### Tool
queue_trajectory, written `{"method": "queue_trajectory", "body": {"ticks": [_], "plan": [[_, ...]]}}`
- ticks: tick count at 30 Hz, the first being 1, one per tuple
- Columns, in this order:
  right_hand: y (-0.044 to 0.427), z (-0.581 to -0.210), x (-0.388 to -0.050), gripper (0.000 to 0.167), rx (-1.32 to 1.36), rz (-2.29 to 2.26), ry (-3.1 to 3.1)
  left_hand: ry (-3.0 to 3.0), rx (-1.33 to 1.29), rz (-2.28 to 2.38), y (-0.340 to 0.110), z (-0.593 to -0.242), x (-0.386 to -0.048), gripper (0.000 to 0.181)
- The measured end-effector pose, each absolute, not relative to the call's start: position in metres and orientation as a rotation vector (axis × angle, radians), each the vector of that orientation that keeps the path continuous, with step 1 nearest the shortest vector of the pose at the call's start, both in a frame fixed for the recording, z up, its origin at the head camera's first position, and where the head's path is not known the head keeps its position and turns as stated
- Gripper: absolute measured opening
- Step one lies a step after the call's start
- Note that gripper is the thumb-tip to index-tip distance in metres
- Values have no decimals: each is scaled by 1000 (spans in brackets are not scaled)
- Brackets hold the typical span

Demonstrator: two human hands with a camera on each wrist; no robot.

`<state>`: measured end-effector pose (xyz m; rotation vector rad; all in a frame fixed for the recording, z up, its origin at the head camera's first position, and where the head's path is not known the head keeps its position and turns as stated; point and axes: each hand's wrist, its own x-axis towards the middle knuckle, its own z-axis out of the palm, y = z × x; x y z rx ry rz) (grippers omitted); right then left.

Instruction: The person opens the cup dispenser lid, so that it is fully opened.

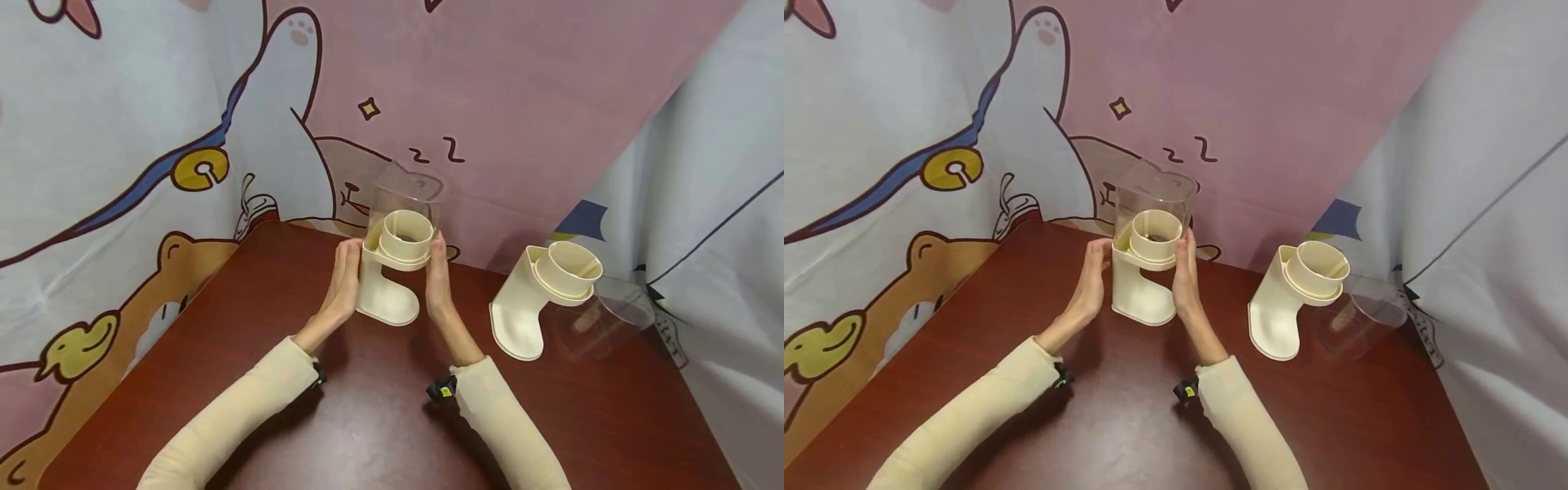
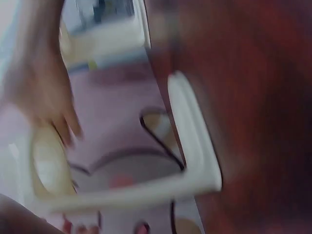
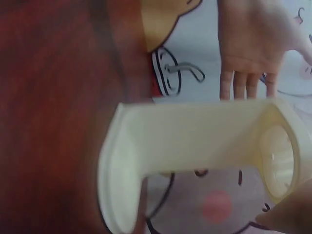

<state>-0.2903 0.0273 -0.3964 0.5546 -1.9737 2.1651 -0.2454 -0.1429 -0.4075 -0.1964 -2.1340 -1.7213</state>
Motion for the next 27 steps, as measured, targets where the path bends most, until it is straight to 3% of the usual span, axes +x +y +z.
{"method": "queue_trajectory", "body": {"ticks": [6,9,14,20,27], "plan": [[26,-389,-303,134,713,2090,-1978,-2158,-449,-1799,-166,-414,-301,115],[21,-393,-300,137,718,2052,-2062,-2165,-524,-1881,-168,-423,-309,125],[16,-410,-306,126,701,1996,-2017,-2091,-500,-1845,-153,-423,-298,132],[20,-414,-306,119,716,1941,-1893,-2005,-503,-1775,-135,-399,-272,126],[27,-420,-290,118,744,1943,-1878,-1984,-425,-1735,-127,-426,-271,120]]}}
